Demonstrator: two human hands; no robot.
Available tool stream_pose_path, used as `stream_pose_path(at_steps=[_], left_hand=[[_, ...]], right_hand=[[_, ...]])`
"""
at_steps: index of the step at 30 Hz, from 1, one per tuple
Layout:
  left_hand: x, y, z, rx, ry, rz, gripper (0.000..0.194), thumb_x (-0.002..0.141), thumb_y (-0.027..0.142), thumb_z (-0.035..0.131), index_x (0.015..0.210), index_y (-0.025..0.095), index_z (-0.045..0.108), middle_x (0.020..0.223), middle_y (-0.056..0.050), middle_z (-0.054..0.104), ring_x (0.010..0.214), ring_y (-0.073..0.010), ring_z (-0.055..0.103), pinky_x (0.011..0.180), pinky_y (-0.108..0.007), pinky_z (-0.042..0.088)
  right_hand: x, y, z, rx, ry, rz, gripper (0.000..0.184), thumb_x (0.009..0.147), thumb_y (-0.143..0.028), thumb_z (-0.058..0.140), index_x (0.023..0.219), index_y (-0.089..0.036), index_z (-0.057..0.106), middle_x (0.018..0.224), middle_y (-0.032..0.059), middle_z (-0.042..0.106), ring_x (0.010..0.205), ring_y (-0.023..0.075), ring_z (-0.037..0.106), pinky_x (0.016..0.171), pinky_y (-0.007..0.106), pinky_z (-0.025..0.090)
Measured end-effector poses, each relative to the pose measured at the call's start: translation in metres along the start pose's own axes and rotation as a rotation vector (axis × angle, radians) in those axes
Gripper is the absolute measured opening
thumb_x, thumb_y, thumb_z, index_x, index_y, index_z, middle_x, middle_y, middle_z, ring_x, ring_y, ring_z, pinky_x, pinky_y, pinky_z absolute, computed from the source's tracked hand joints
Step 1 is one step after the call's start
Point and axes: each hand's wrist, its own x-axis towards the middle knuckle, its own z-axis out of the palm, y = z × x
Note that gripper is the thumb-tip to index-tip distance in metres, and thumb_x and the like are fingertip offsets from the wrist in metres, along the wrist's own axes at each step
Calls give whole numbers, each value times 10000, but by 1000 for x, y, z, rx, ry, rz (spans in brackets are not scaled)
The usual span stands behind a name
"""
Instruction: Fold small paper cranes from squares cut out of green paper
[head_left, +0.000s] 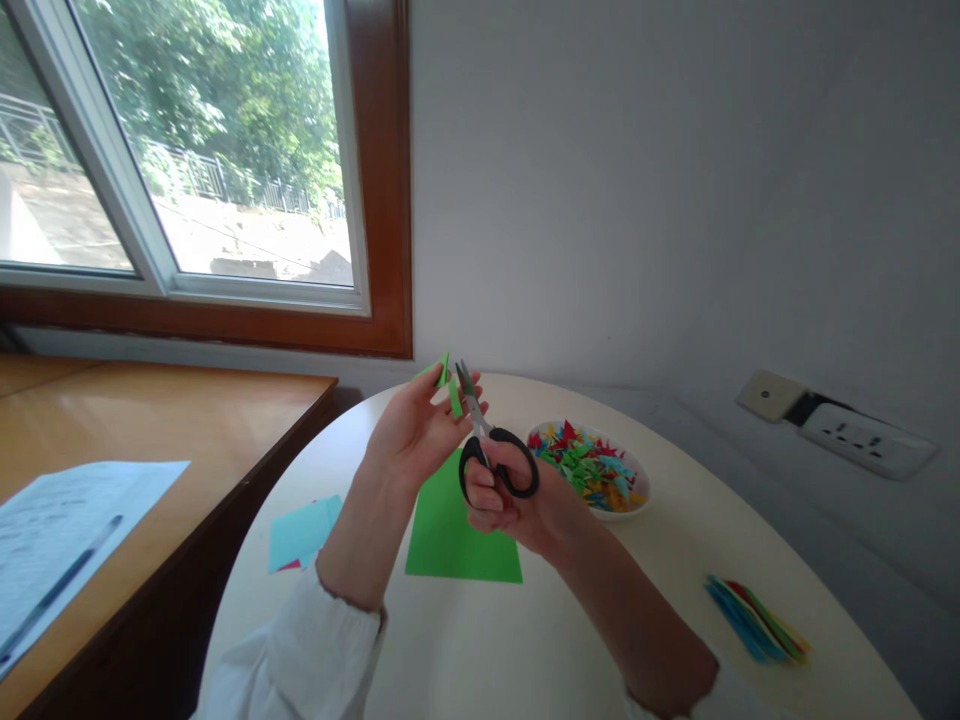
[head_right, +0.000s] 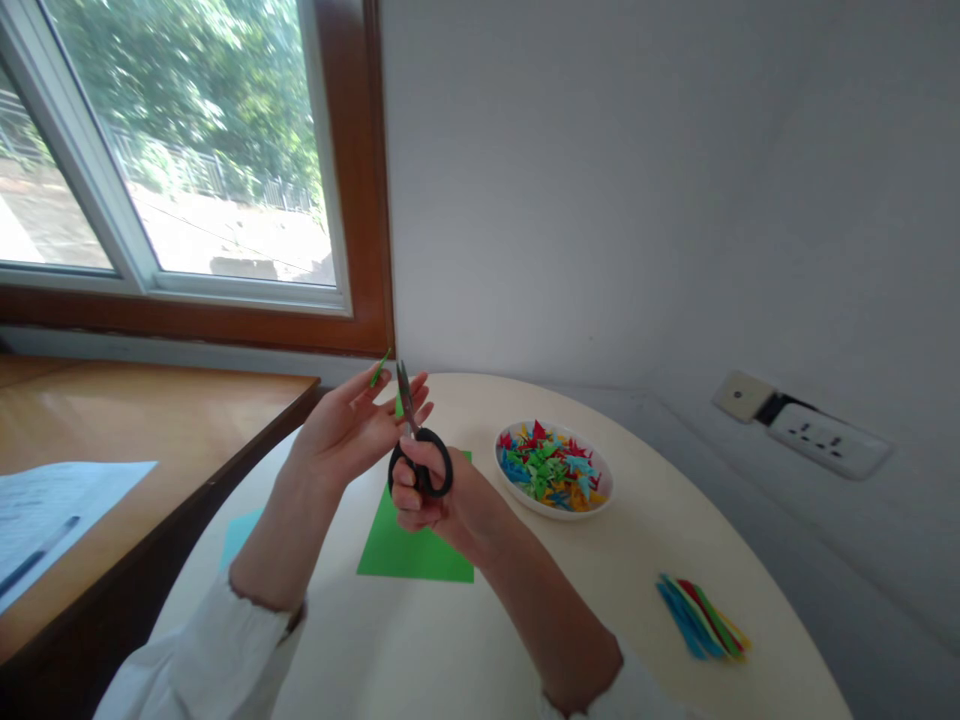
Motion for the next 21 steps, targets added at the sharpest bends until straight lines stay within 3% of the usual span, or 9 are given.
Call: stream_pose_path(at_steps=[3,5,8,10,12,15,18,21], left_hand=[[0,0,1,0,38,58,217,841,178,500,647,138,589,758,-85,633,733,-157,617,734,-298,508],[1,1,1,10,72,109,204,832,165,511,640,147,578,761,-72,635,724,-145,610,728,-284,500],[2,2,0,41,113,176,197,825,169,524,634,156,568,775,-62,637,729,-129,601,707,-253,490],[3,3,-1,51,116,197,190,823,172,527,638,158,569,766,-57,631,739,-124,599,681,-232,484],[3,4,-1,46,118,204,189,821,174,525,637,159,566,762,-60,625,750,-126,600,666,-223,483],[3,4,-2,36,100,163,189,817,182,531,632,153,558,782,-83,617,768,-140,607,668,-226,488],[2,5,-1,41,65,104,184,808,189,543,629,148,560,782,-105,607,786,-166,614,664,-238,495],[0,4,-1,55,49,81,209,817,196,530,615,149,557,775,-111,607,806,-181,613,651,-243,502]], right_hand=[[-7,-6,3,-69,-15,-64,384,716,-487,602,581,-172,428,461,-76,383,389,26,218,443,215,167],[-10,-13,1,-146,51,-136,399,702,-514,602,584,-180,419,468,-78,373,399,33,220,450,222,176],[-11,-21,-11,-396,297,-280,409,697,-553,576,591,-187,426,489,-65,392,429,56,281,452,230,183],[-8,-22,-24,-719,444,-318,436,716,-563,545,535,-192,404,478,-50,390,439,73,313,456,242,208],[-3,-19,-37,-1115,530,-208,399,761,-486,535,520,-192,415,476,-34,409,462,98,372,473,251,232],[5,-5,-50,-1659,618,158,283,799,-319,521,565,-163,545,556,58,582,565,177,551,511,270,300],[13,15,-59,-1896,528,390,228,786,-297,536,805,-112,668,845,176,697,792,270,655,588,289,398],[18,31,-65,-1927,503,432,280,766,-270,554,941,-88,675,969,214,687,896,305,657,657,307,448]])
